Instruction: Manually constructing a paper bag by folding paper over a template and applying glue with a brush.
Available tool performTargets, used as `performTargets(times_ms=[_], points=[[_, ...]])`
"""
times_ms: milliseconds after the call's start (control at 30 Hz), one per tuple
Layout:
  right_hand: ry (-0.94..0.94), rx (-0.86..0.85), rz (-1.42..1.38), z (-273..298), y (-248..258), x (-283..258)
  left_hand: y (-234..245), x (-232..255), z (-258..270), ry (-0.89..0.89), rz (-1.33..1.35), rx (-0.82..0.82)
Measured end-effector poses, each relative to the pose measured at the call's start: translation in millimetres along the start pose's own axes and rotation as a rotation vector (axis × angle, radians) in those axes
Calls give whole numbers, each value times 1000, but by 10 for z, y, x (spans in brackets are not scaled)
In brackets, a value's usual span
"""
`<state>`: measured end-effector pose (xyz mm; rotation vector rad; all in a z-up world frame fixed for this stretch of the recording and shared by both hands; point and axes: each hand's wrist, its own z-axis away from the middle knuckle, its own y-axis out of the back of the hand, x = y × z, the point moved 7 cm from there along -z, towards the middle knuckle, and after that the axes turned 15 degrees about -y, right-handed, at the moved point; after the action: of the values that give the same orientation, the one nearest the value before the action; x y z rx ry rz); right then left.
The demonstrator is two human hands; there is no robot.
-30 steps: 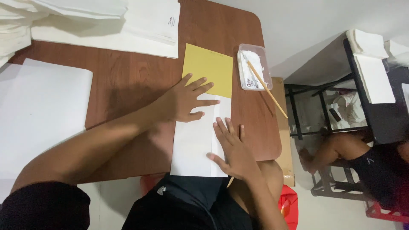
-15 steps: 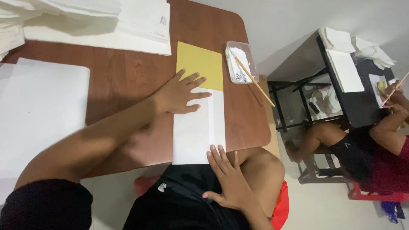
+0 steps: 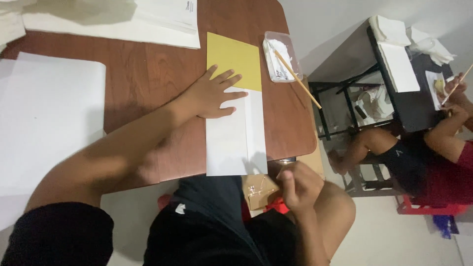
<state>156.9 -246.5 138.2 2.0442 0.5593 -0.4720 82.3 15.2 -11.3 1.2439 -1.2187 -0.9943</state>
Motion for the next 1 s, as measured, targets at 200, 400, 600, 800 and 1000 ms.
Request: performTargets(times_ms=[200,400,600,800,1000], points=[[-266,72,-11,80,-37,343,23,-48,-26,13,6,59],[-375,-183,77,219,-317,586,-107,-127,-36,46,-111,142],[-319,-257,251,79,-472,924,132,-44,63,-1,-152,415],[-406,-125,-88,-13,-335,993,122,-85,82,-21,16,404],[-706,188,-144,339,-304,1466,56,-103,76,8,43,369]])
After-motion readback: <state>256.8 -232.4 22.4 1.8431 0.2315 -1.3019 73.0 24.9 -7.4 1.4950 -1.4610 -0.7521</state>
